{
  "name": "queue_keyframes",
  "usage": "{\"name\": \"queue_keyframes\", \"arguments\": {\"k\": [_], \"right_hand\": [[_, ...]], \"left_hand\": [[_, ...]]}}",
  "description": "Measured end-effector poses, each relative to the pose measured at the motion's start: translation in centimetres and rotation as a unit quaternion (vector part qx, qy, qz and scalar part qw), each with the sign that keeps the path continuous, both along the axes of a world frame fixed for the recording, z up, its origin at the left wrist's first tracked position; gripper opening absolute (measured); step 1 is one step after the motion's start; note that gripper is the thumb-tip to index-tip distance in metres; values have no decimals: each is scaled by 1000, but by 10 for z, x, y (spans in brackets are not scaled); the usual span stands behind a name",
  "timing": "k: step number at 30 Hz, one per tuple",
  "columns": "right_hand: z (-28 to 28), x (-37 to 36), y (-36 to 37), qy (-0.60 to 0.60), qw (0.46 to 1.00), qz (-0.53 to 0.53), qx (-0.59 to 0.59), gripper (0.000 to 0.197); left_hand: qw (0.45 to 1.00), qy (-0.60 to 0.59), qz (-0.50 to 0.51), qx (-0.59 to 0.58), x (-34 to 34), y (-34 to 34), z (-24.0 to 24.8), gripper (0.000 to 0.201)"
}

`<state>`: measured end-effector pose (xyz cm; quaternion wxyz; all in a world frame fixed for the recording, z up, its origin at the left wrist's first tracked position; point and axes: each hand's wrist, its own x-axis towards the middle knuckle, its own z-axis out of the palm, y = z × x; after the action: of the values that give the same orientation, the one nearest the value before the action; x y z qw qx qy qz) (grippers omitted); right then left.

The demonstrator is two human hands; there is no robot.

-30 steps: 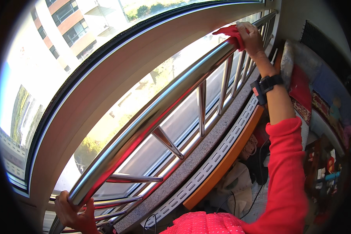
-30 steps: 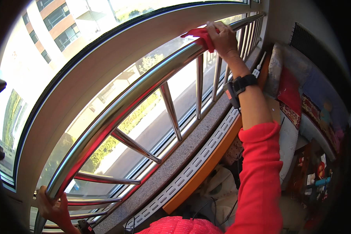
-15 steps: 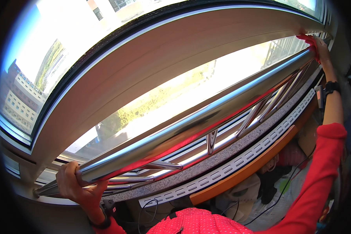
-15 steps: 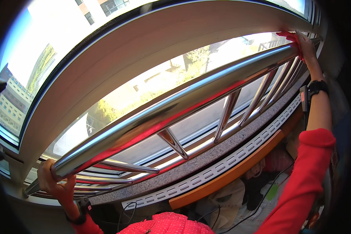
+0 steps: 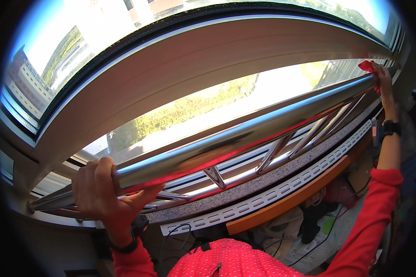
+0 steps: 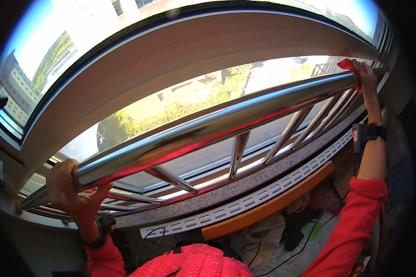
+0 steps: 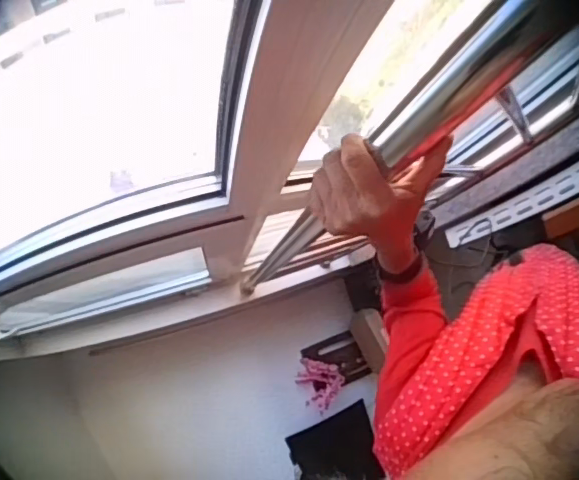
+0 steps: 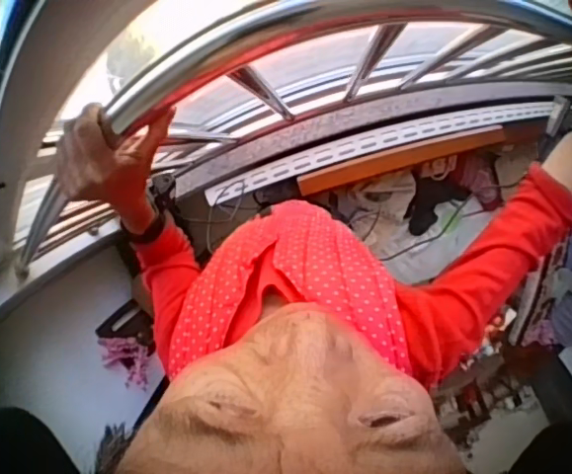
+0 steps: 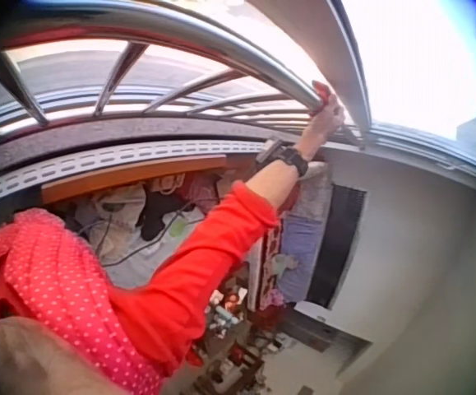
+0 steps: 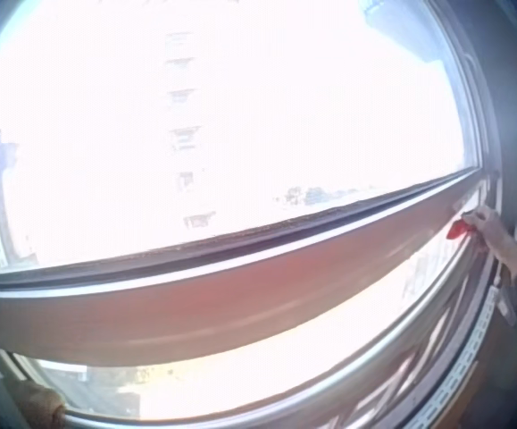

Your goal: The person wipes a curved metal railing with a red cloth, moving along its length and around vertical bars. The person uses both hands to hold the cloth and the railing while cleaning.

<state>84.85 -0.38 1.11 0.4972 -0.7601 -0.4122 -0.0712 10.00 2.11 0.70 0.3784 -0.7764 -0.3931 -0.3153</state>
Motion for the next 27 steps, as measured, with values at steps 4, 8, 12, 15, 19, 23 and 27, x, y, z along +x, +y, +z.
{"name": "queue_keyframes", "arguments": {"k": [4, 8, 12, 15, 19, 23, 27], "right_hand": [[-3, -13, 6, -34, 999, -7, 8, 50], [-9, -35, 5, -42, 999, -27, 12, 50], [-8, -84, 4, -153, 988, -23, 17, 51], [-11, -150, -1, -288, 956, -40, 25, 44], [-15, -261, -7, -307, 945, 25, 109, 33], [-11, -327, -6, -412, 899, 77, 130, 27], [-9, -316, 2, -426, 886, 91, 159, 27]], "left_hand": [[1000, -8, -3, 8, 1, 1, -1, 67], [1000, -8, -10, 21, 2, 3, 1, 66], [999, 1, -18, 45, 2, 5, 3, 70], [999, 3, -21, 49, 2, 6, 2, 70], [1000, -6, -7, 26, 2, 3, 1, 70], [1000, -20, 11, -5, 1, -1, -2, 72], [1000, -16, 4, 5, -2, 1, -4, 75]]}}
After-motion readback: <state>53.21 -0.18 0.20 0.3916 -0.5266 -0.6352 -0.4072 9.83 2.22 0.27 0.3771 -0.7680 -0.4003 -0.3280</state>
